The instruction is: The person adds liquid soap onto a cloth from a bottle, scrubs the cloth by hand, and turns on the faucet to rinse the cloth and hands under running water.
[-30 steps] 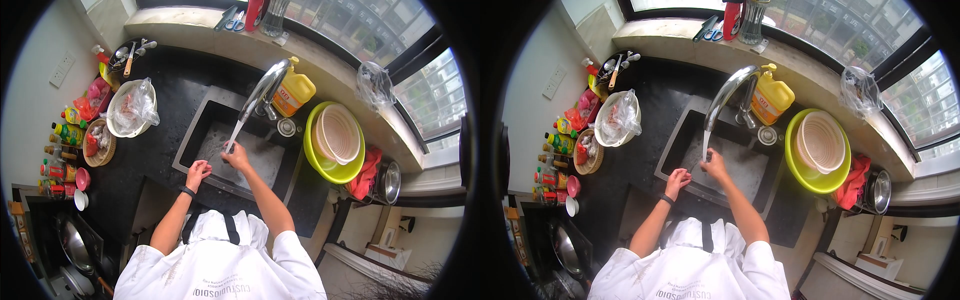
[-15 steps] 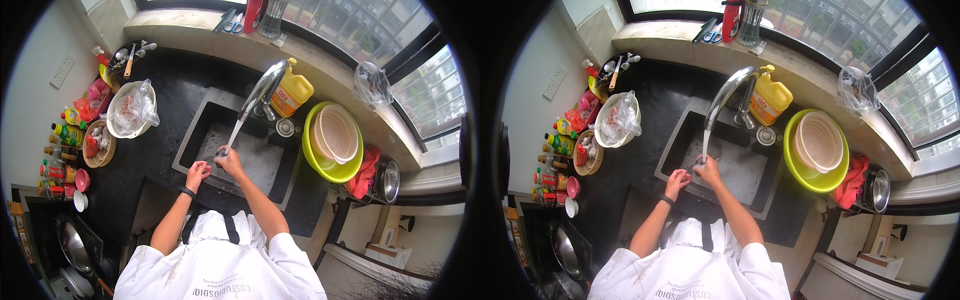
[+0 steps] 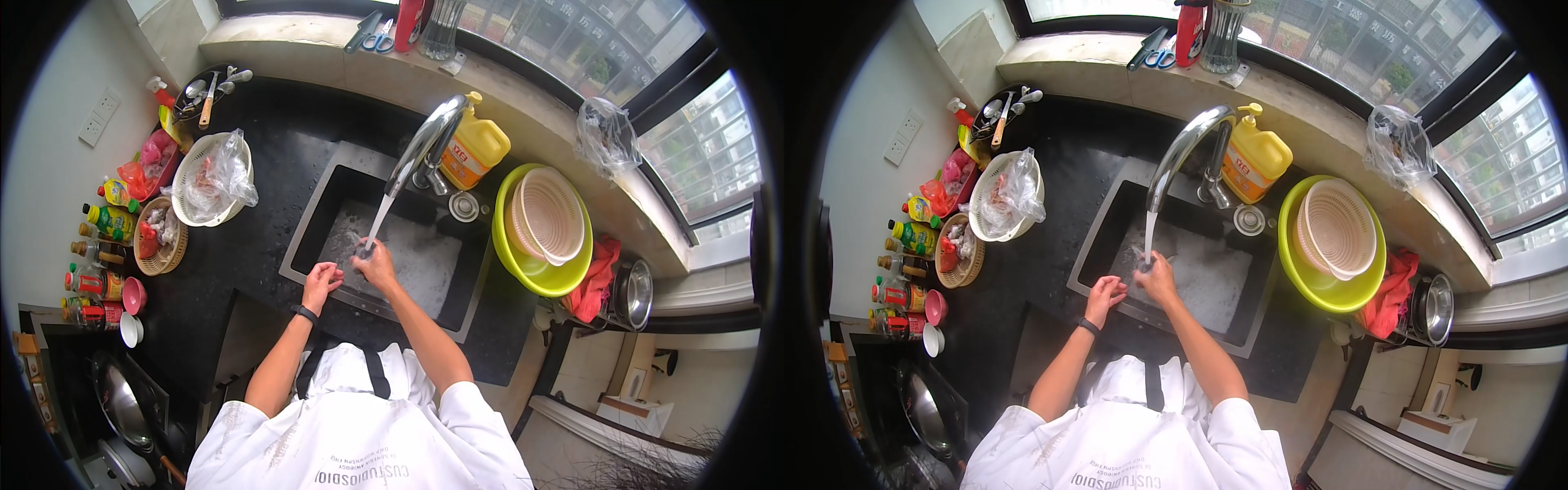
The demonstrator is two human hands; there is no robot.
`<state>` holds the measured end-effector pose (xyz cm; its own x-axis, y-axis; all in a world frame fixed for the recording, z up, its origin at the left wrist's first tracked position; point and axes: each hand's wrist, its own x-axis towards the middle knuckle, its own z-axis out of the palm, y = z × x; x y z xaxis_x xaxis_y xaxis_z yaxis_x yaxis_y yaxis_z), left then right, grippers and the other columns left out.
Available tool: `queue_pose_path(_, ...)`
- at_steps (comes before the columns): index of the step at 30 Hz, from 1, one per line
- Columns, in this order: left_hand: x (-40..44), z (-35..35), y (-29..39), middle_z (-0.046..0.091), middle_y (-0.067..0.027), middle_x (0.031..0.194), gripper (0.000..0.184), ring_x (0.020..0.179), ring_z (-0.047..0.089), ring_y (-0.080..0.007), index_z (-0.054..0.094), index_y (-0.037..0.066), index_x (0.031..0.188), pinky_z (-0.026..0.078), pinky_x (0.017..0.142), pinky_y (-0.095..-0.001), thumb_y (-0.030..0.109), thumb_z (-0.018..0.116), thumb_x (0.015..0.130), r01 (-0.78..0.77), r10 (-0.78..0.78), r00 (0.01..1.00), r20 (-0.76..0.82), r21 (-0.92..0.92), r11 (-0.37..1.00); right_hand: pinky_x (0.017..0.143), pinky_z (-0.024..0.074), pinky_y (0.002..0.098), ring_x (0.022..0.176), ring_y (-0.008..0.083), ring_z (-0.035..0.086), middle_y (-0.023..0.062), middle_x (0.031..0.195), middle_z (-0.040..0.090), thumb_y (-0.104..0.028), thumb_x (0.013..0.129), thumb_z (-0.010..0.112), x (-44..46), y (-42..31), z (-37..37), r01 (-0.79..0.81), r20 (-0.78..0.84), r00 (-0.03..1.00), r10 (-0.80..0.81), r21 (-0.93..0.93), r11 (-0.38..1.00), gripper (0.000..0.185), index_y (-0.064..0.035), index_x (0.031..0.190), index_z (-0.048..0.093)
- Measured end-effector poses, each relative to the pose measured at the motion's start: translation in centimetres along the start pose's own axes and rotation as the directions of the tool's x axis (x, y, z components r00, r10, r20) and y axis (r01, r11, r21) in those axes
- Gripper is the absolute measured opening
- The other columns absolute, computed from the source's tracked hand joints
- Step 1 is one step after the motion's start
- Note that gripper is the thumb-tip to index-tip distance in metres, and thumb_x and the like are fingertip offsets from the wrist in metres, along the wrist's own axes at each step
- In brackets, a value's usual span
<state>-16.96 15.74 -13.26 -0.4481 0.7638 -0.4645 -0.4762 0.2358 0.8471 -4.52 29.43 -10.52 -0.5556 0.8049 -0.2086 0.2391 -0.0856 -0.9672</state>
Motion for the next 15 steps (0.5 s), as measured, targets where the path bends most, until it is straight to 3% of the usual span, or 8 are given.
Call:
queue_pose_path(5,0.0,0.1,0.1,0.064,-0.0089,0.098,0.019,0.096,0.063,-0.0192,0.056,0.006,0.109,0.053,0.085,-0.0325,0.021,0.054,0.097,0.002,-0.002,1.0,-0.008,0.005,1.0,0.061,0.0506,0.0284,0.069,0.0131,0.061,0.005,0.079,0.062,-0.007,0.069,0.075,0.5,1.0,0.7,0.159,-0.081,0.983,-0.164,-0.057,0.986,0.034,-0.0046,0.099,0.057)
queue_pose_path(11,0.0,0.1,0.1,0.064,-0.0091,0.099,0.019,0.097,0.063,-0.0191,0.056,0.005,0.109,0.054,0.084,-0.0324,0.021,0.054,0.097,0.01,-0.01,1.0,-0.008,0.005,1.0,0.068,0.0509,0.0283,0.078,0.0124,0.061,0.0049,0.085,0.063,-0.007,0.069,0.076,0.1,-0.6,0.5,0.153,-0.106,0.982,-0.153,-0.012,0.988,0.036,-0.0037,0.101,0.058)
queue_pose_path(15,-0.1,0.2,0.2,0.064,-0.0091,0.099,0.02,0.096,0.063,-0.019,0.056,0.005,0.109,0.054,0.084,-0.0323,0.021,0.054,0.097,0.007,-0.007,1.0,-0.01,0.009,1.0,0.067,0.0503,0.0276,0.074,0.0122,0.06,0.004,0.083,0.062,-0.008,0.07,0.076,0.5,-0.5,0.6,0.172,-0.128,0.978,-0.166,0.039,0.984,0.037,-0.0044,0.102,0.058)
